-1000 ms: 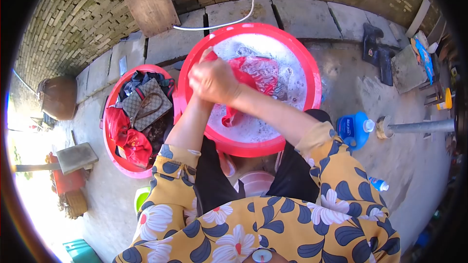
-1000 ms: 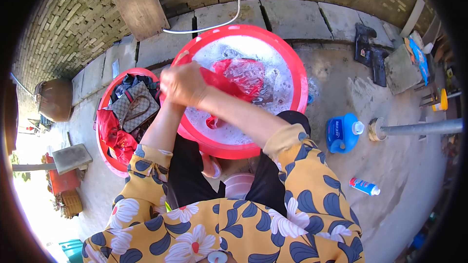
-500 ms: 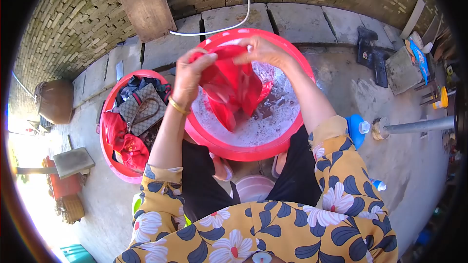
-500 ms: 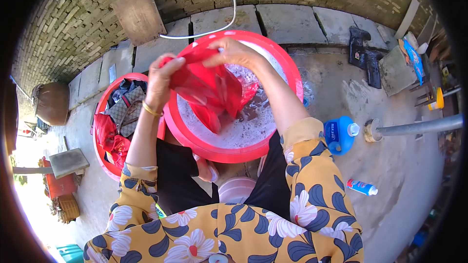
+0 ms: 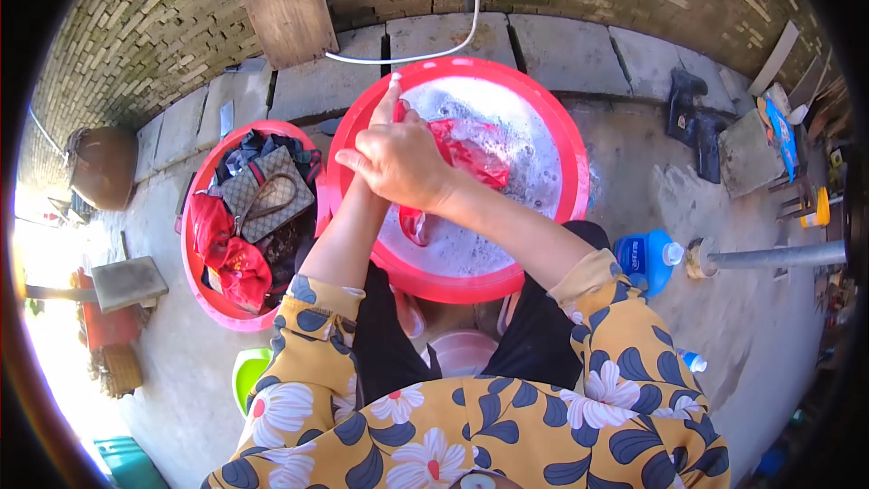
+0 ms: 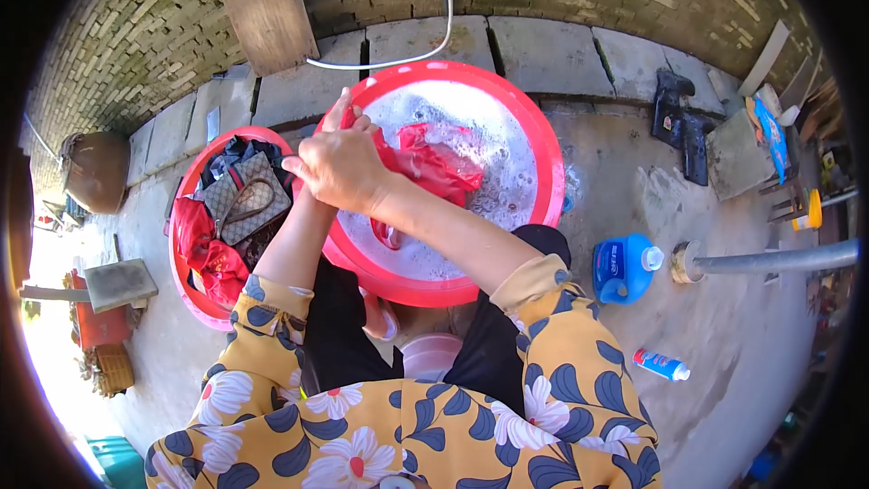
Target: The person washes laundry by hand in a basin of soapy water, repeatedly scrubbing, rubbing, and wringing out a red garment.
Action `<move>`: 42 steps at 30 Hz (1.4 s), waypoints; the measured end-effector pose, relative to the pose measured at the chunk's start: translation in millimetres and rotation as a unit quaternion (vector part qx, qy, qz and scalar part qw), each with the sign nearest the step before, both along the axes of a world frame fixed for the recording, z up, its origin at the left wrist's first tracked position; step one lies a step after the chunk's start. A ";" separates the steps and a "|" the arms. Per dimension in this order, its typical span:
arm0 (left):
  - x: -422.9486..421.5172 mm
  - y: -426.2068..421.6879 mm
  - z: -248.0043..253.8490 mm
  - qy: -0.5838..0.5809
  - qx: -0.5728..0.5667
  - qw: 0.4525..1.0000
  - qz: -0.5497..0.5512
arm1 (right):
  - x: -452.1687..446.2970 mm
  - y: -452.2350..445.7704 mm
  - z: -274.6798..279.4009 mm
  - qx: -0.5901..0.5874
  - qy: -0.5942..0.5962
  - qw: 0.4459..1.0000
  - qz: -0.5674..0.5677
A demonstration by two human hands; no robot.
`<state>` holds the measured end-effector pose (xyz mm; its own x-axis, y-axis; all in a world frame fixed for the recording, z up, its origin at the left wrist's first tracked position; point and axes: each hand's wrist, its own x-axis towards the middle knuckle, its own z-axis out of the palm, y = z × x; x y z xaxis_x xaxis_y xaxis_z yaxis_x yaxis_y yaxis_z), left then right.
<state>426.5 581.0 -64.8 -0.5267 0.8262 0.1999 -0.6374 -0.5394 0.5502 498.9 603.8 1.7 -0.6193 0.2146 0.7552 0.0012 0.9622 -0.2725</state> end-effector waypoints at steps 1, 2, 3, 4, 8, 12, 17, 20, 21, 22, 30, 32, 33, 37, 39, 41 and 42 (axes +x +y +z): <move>0.3 8.1 -7.3 -0.002 -0.005 1.000 -0.001 | -3.0 6.1 -12.2 -0.099 0.013 0.993 0.063; -2.1 23.6 -19.7 -0.070 -0.087 0.994 0.008 | -9.4 24.9 -22.9 -0.210 0.001 0.977 0.034; 1.2 34.9 -26.9 -0.136 -0.167 0.976 0.017 | -13.6 59.7 -33.8 -0.252 -0.014 0.967 -0.043; 26.7 30.0 18.9 -0.125 -0.358 0.925 0.029 | -16.1 86.0 -44.3 -0.290 -0.028 0.949 -0.121; 21.0 30.3 5.7 -0.137 -0.309 0.941 -0.006 | -19.0 81.1 -53.2 -0.279 0.005 0.951 -0.137; -17.0 35.5 -46.5 -0.102 -0.126 0.987 0.006 | -11.3 12.5 -22.3 -0.103 0.060 0.992 0.038; 12.9 29.6 -12.1 -0.160 -0.313 0.936 0.014 | -13.8 74.1 -46.3 -0.320 0.024 0.943 -0.086; 13.1 33.7 -9.7 -0.140 -0.318 0.937 -0.019 | -16.2 84.3 -61.3 -0.294 0.031 0.946 -0.129; 9.5 34.2 -11.0 -0.136 -0.308 0.941 -0.013 | -17.2 78.6 -60.6 -0.315 0.036 0.944 -0.090; 3.2 35.2 -12.3 -0.132 -0.298 0.945 -0.007 | -13.8 63.2 -45.3 -0.335 0.040 0.940 -0.051; 21.1 29.3 16.2 -0.073 -0.305 0.950 -0.004 | -6.2 67.4 -37.7 -0.283 0.073 0.956 -0.017; 35.1 15.2 44.9 -0.126 -0.259 0.952 -0.104 | 0.7 101.4 -50.2 -0.272 -0.041 0.953 -0.129; 30.7 12.3 45.5 -0.086 -0.299 0.939 -0.145 | 1.5 106.0 -54.6 -0.293 -0.035 0.948 -0.118; 1.5 -6.4 55.7 0.117 -0.328 0.932 -0.096 | 29.6 121.1 -15.8 -0.414 -0.094 0.898 0.121; -14.1 -16.4 62.8 0.180 -0.315 0.932 -0.029 | 47.7 137.9 -25.7 -0.407 -0.189 0.873 0.190; -26.9 -26.2 65.3 0.238 -0.277 0.931 0.016 | 64.5 132.9 -27.8 -0.365 -0.285 0.876 0.137; -27.7 -27.4 65.2 0.238 -0.277 0.931 0.018 | 69.5 133.8 -27.2 -0.338 -0.377 0.861 0.055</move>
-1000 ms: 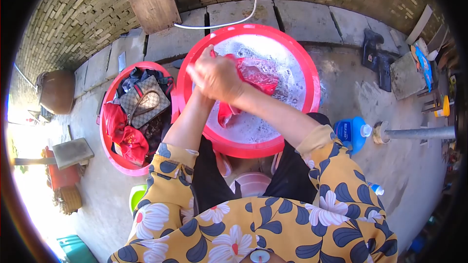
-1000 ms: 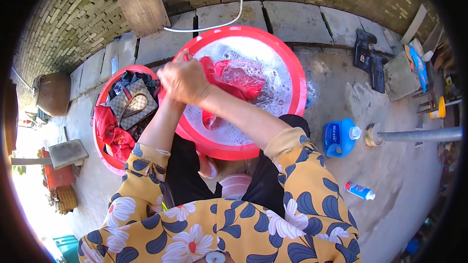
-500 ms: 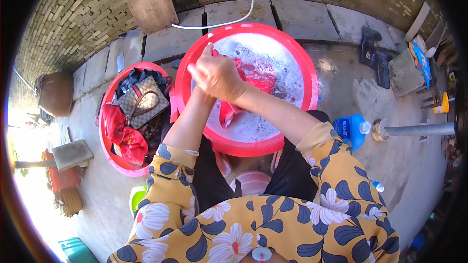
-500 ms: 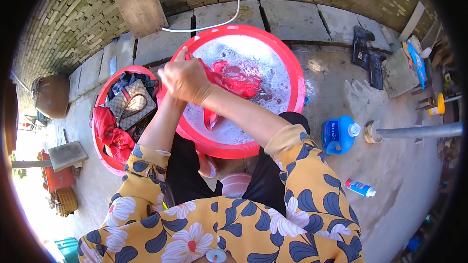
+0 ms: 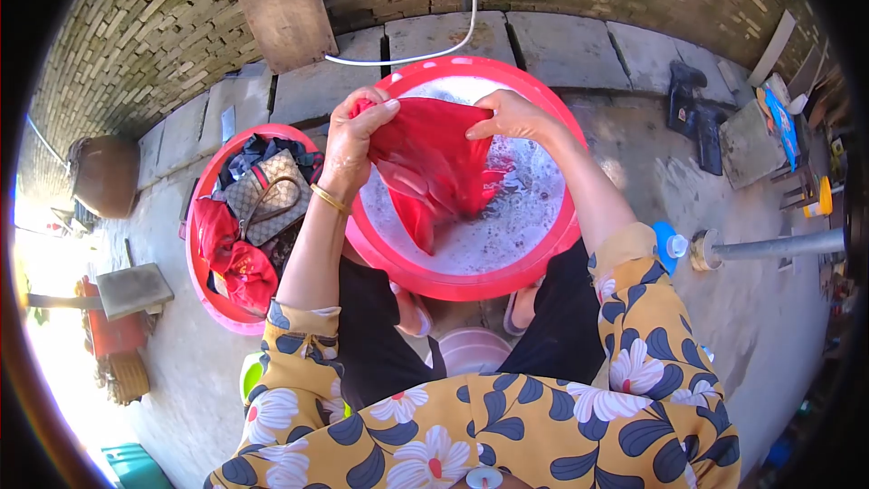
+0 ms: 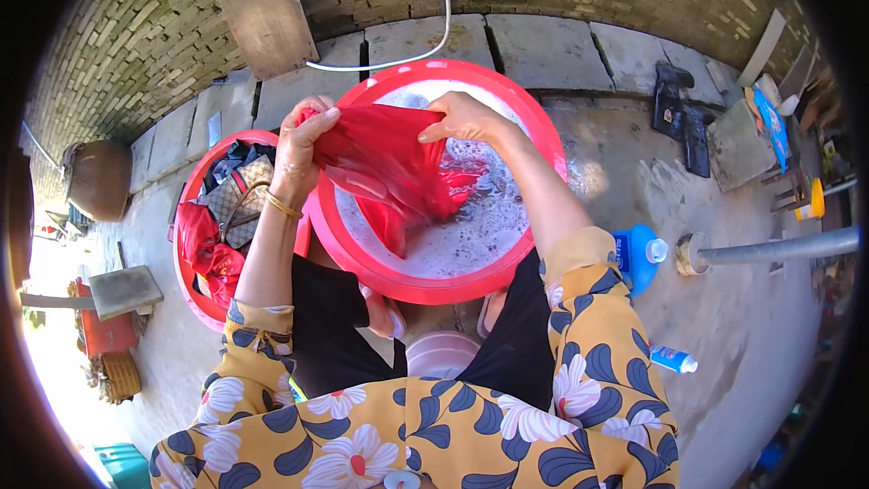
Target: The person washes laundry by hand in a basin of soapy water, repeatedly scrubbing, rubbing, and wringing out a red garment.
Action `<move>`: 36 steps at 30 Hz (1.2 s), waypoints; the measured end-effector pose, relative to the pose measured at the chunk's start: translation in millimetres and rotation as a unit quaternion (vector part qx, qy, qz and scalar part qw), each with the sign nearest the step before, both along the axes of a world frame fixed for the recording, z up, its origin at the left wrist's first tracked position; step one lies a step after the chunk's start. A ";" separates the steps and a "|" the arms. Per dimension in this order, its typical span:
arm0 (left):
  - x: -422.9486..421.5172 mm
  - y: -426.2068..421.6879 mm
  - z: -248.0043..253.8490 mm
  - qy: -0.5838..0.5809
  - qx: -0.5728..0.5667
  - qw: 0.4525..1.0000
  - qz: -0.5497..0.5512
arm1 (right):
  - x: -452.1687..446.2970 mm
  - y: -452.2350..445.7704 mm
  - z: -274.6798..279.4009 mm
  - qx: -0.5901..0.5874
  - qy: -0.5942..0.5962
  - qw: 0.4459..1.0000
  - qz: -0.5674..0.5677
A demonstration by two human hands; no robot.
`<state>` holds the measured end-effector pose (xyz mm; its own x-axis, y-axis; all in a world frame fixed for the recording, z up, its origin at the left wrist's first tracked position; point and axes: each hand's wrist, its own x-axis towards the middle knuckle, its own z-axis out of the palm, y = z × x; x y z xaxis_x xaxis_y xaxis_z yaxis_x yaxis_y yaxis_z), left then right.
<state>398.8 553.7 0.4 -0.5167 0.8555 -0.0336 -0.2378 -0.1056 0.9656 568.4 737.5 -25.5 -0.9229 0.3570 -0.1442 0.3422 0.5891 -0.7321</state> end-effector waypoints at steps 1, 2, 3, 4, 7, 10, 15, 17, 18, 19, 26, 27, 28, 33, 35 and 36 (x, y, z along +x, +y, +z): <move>0.2 0.7 -0.4 -0.018 0.048 0.999 0.010 | -0.1 1.7 -0.6 -0.137 0.020 0.990 -0.006; -0.9 1.7 -1.2 -0.037 0.097 0.994 0.020 | -5.0 5.1 -7.8 -0.135 0.019 0.991 -0.003; -10.2 0.4 -9.2 -0.131 0.079 0.988 -0.022 | -11.0 9.4 -17.9 -0.321 0.155 0.933 -0.044; -13.4 6.9 -18.5 -0.132 0.082 0.988 -0.019 | -14.2 12.5 -23.2 -0.489 0.282 0.821 -0.083; -8.2 35.3 -35.4 -0.298 0.093 0.948 0.064 | -46.1 -39.4 5.7 -0.593 0.347 0.719 -0.103; 3.0 34.4 -88.9 -0.297 0.142 0.944 0.001 | -65.4 -120.0 29.3 0.168 0.330 0.929 0.016; 48.3 58.9 -61.0 -0.358 -0.014 0.929 0.089 | -87.7 -42.5 -32.4 0.179 0.264 0.913 -0.255; 47.9 62.0 -56.2 -0.378 -0.012 0.922 0.085 | -88.4 -46.9 -31.1 0.160 0.268 0.906 -0.287; 46.6 59.6 -55.2 -0.387 -0.013 0.919 0.077 | -90.3 -52.7 -32.2 0.161 0.277 0.901 -0.292; 34.2 62.5 -77.1 -0.376 0.063 0.923 0.055 | -90.6 -65.3 -29.0 0.151 0.331 0.897 -0.252; 24.3 47.7 -89.0 -0.241 0.164 0.956 -0.043 | -85.1 -90.0 -6.6 0.087 0.328 0.920 -0.194; 53.6 51.7 -45.4 -0.307 -0.053 0.939 0.147 | -88.9 -64.7 -19.9 0.055 0.318 0.915 -0.244; 54.9 51.9 -52.7 -0.344 -0.021 0.930 0.123 | -82.7 -44.6 -34.3 0.066 0.318 0.909 -0.259; 15.4 47.1 -35.3 -0.398 0.024 0.917 -0.008 | -82.3 -34.6 -27.4 -0.368 0.292 0.866 -0.172; -6.3 40.2 -31.6 -0.391 0.054 0.919 0.000 | -56.4 -46.5 12.4 -0.516 0.264 0.808 -0.106; -15.9 37.7 -37.6 -0.374 0.064 0.925 0.003 | -45.5 -51.7 28.4 -0.525 0.247 0.809 -0.093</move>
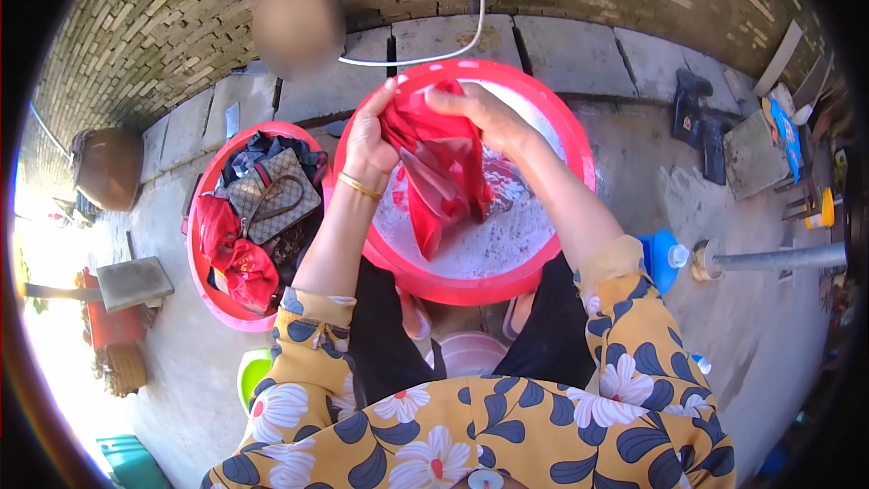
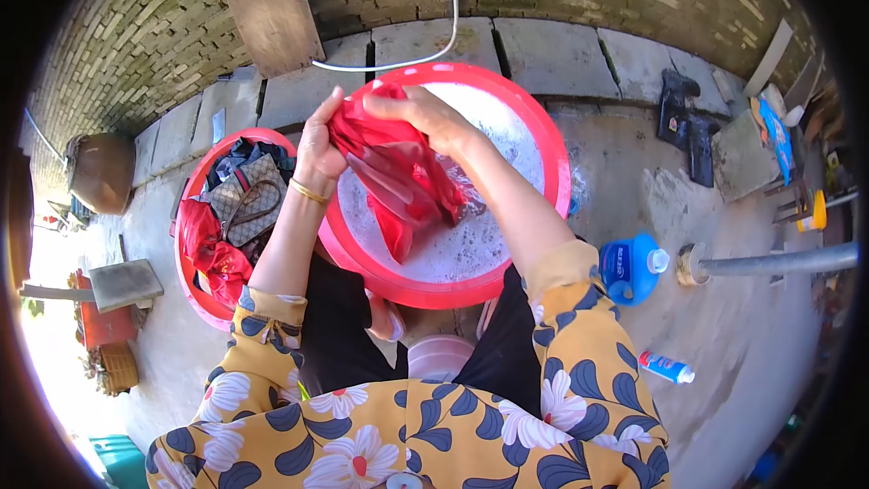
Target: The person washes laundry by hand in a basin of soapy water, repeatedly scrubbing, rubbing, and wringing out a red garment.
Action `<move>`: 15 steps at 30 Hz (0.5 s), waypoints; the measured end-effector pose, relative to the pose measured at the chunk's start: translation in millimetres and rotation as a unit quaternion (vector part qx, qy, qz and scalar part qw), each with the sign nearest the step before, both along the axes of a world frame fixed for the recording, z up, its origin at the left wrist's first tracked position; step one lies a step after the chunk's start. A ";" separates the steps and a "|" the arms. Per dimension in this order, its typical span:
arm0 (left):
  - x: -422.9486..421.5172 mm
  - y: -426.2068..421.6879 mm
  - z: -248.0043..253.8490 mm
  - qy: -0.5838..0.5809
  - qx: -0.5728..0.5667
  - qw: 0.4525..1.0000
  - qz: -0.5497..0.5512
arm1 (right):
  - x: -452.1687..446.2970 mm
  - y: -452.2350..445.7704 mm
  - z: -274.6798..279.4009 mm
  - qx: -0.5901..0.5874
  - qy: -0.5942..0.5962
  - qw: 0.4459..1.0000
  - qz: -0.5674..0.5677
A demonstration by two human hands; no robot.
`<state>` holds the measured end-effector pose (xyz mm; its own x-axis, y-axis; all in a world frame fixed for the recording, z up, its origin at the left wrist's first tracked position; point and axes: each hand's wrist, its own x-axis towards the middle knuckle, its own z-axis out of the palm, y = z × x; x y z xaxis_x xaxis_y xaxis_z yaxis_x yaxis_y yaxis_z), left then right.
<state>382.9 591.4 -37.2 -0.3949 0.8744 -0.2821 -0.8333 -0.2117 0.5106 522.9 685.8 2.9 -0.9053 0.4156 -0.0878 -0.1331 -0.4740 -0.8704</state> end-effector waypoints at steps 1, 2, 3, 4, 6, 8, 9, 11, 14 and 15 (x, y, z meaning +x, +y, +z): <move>-3.3 -2.0 -3.7 0.001 0.002 1.000 -0.009 | 6.3 2.9 -0.1 0.054 -0.028 0.998 0.002; -1.8 -4.5 -2.0 0.002 0.003 1.000 -0.007 | 8.4 11.1 -7.7 0.055 -0.027 0.998 0.004; 1.5 -6.9 -1.4 0.024 -0.009 1.000 -0.009 | 8.1 22.1 -20.0 0.048 -0.030 0.998 -0.036; 3.5 -8.2 -2.0 0.046 -0.022 0.999 -0.013 | 7.0 28.8 -21.7 0.040 -0.035 0.996 -0.077; 5.7 -8.1 -11.6 0.062 -0.063 0.996 0.005 | 5.6 42.8 -26.6 0.019 0.015 0.989 -0.148; 12.0 -3.7 -15.6 0.101 -0.045 0.993 0.040 | -6.0 40.6 -37.6 -0.053 0.066 0.974 -0.211; 14.6 -0.6 -16.4 0.102 -0.044 0.993 0.039 | -13.0 37.2 -42.0 -0.064 0.080 0.966 -0.239; 18.0 3.9 -20.2 0.087 -0.047 0.994 0.049 | -27.7 17.2 -33.9 -0.009 0.070 0.958 -0.277; 2.7 8.7 -68.8 0.040 0.063 0.996 0.053 | -29.6 -40.7 -9.6 0.465 -0.056 0.865 -0.180; 24.7 -5.3 -51.1 0.079 0.142 0.985 0.055 | -30.1 -61.9 -10.8 0.596 -0.093 0.788 -0.120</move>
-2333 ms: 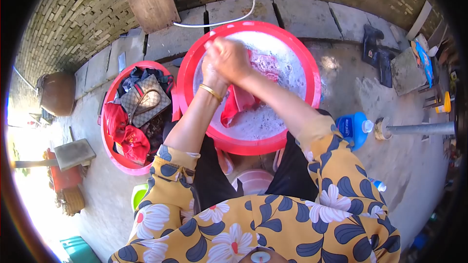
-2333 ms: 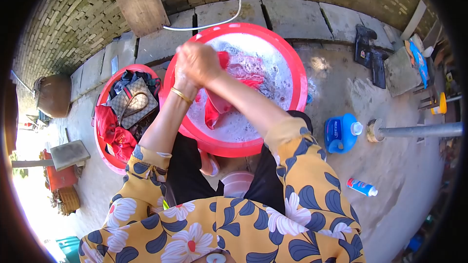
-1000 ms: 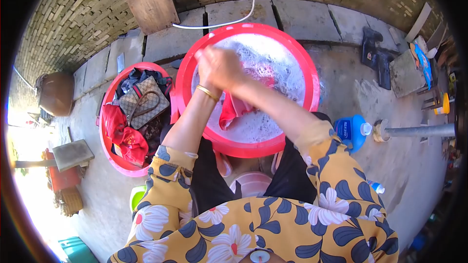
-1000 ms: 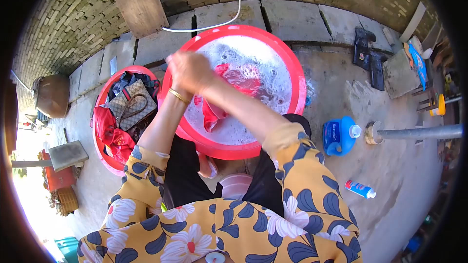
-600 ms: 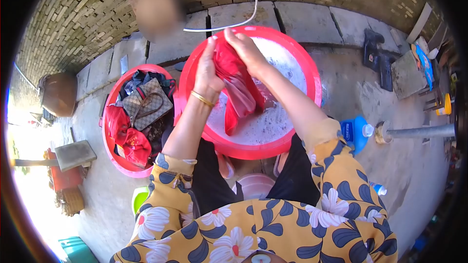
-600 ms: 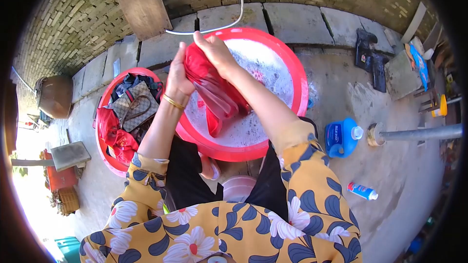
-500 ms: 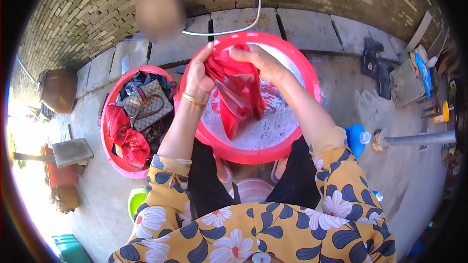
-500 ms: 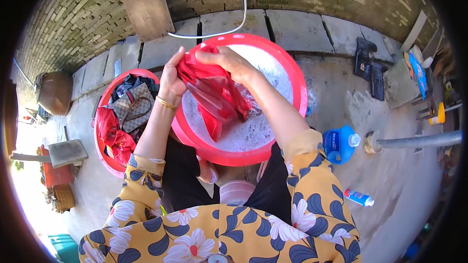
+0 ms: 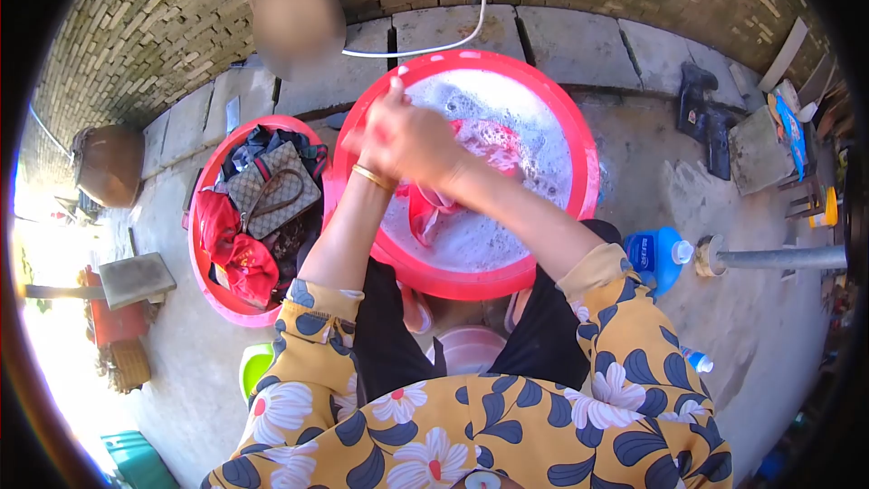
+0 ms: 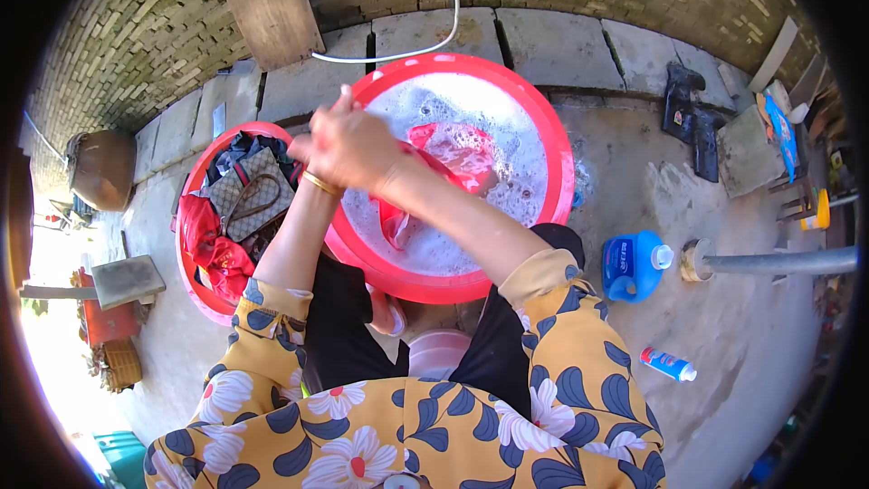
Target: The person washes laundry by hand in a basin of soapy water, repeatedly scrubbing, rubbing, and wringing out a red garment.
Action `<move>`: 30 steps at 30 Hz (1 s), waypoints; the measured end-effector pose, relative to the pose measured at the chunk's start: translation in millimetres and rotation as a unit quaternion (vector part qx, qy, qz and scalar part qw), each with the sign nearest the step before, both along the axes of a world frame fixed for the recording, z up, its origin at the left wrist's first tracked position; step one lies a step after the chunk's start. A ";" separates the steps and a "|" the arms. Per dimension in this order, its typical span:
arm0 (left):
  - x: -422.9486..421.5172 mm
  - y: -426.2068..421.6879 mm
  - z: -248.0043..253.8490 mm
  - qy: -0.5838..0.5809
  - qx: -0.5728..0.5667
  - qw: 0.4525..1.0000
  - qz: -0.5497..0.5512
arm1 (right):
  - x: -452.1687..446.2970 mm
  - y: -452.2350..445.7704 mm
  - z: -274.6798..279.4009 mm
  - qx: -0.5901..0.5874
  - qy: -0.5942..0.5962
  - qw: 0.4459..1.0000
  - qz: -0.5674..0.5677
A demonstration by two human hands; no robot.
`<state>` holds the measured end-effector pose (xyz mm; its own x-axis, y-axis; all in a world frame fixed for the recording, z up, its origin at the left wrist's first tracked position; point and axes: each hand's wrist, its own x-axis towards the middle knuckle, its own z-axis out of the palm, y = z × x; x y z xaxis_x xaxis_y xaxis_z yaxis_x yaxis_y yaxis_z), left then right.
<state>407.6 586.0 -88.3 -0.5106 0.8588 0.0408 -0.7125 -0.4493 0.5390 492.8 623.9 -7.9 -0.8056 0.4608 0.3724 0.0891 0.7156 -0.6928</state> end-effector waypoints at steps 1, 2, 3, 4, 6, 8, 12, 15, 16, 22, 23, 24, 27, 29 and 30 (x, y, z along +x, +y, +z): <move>21.3 -12.8 26.3 0.031 0.068 0.997 0.036 | -5.8 -11.4 -15.6 0.272 0.125 0.953 -0.039; 21.1 -1.0 0.2 0.028 0.127 0.988 0.088 | -9.5 -11.8 -23.0 0.268 0.170 0.947 -0.046; 19.1 10.9 -23.8 0.025 0.186 0.972 0.140 | -13.3 -8.0 -29.5 0.265 0.215 0.939 -0.054; 23.3 13.5 -2.4 -0.012 -0.035 0.993 0.113 | -14.2 15.2 -37.4 0.190 0.142 0.970 -0.049; 36.7 21.9 28.6 -0.062 -0.316 0.943 0.078 | -10.6 65.4 -54.9 0.024 0.040 0.987 -0.151; 30.6 26.3 19.4 -0.077 -0.291 0.952 0.060 | -18.5 66.9 -72.5 0.080 0.067 0.980 -0.170; 1.9 6.9 -2.5 -0.071 -0.059 0.996 -0.009 | -9.0 0.1 -22.4 0.281 0.269 0.921 -0.014; 22.2 10.7 14.1 -0.086 -0.059 0.994 -0.023 | -2.1 0.4 -20.7 0.139 0.132 0.980 -0.055; 33.3 19.2 33.0 -0.101 -0.166 0.981 -0.005 | -6.3 26.1 -30.4 0.100 0.147 0.982 -0.056; 36.3 23.2 38.6 -0.091 -0.286 0.954 0.013 | -8.4 50.0 -47.8 0.031 0.098 0.985 -0.136; 26.4 20.1 15.5 -0.091 -0.284 0.954 0.014 | -1.7 25.8 -31.7 0.096 0.103 0.987 -0.076; 9.6 16.3 -27.3 -0.083 -0.070 0.994 0.020 | -4.6 7.0 -25.1 0.180 0.204 0.961 -0.054; 25.5 19.8 -1.2 -0.079 0.010 0.996 0.031 | -4.6 8.2 -29.5 0.172 0.249 0.952 -0.048; 48.6 25.6 52.6 -0.084 -0.259 0.961 0.049 | 0.7 40.9 -30.9 0.033 0.166 0.982 -0.090; 39.9 23.8 32.0 -0.070 -0.299 0.952 -0.009 | 2.3 70.2 -41.8 -0.020 0.084 0.984 -0.157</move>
<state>447.5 609.8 -56.3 -0.4605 0.7153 -0.5257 -0.8009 -0.0794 0.5935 495.0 694.0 -49.7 -0.5498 0.6937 0.4653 0.1822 0.6432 -0.7437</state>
